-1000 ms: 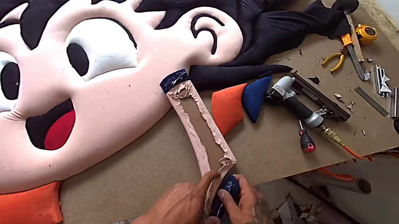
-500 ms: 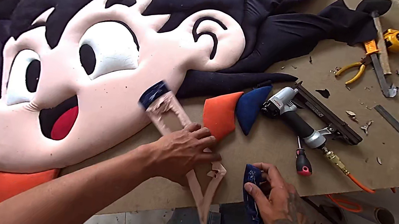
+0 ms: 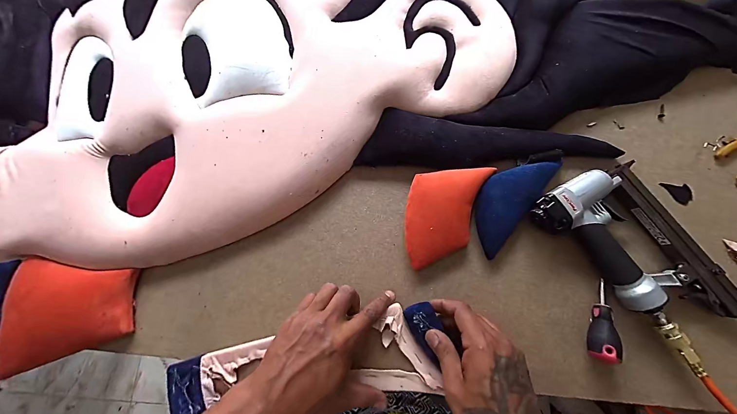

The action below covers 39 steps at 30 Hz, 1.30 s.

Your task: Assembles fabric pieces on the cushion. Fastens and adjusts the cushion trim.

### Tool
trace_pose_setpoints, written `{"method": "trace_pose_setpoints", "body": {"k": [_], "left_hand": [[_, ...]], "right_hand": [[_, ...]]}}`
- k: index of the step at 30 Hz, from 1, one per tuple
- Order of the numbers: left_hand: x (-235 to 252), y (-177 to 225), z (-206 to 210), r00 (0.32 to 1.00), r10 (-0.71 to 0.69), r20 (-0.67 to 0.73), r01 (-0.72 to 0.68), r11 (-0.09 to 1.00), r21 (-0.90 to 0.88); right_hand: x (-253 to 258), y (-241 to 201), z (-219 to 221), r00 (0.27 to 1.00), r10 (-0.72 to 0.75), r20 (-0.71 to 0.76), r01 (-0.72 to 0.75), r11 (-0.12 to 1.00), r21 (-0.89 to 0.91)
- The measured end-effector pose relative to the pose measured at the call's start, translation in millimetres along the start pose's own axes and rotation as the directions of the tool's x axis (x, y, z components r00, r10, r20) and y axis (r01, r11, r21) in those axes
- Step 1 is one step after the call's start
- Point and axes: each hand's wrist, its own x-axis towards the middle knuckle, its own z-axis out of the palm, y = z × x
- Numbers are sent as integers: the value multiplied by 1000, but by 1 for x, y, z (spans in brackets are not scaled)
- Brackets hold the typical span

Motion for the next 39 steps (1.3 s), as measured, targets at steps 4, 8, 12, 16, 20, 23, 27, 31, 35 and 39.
{"method": "trace_pose_setpoints", "body": {"k": [4, 8, 12, 16, 20, 23, 27, 31, 35, 39], "left_hand": [[4, 3, 1, 1000, 18, 2, -18, 999, -32], [11, -7, -6, 977, 168, 128, -121, 941, -315], [21, -27, -1, 935, 330, 129, -220, 825, -521], [42, -48, -1, 887, 441, 138, -245, 701, -670], [65, -49, -5, 863, 482, 150, -256, 673, -693], [70, -45, 8, 906, 419, 59, -245, 631, -736], [61, -41, 20, 956, 288, -51, -214, 570, -794], [63, -41, 22, 968, 240, -69, -173, 446, -878], [64, -42, 24, 968, 231, -96, -191, 435, -880], [65, -42, 23, 968, 227, -110, -202, 436, -877]], "right_hand": [[-1, -8, 4, 1000, 18, 13, -19, 993, 116], [-8, -11, 1, 997, 66, 40, -73, 974, 214], [-12, -13, -3, 996, 63, 64, -79, 957, 277], [1, -20, -18, 995, 46, 85, -68, 958, 280], [17, -23, -31, 979, 58, 193, -111, 955, 274], [18, -19, -36, 966, 122, 227, -185, 941, 283], [16, -12, -36, 953, 175, 248, -252, 913, 321], [23, -10, -41, 940, 192, 283, -281, 904, 322], [26, -10, -45, 932, 193, 308, -279, 924, 263], [25, -9, -45, 943, 161, 290, -227, 951, 211]]}}
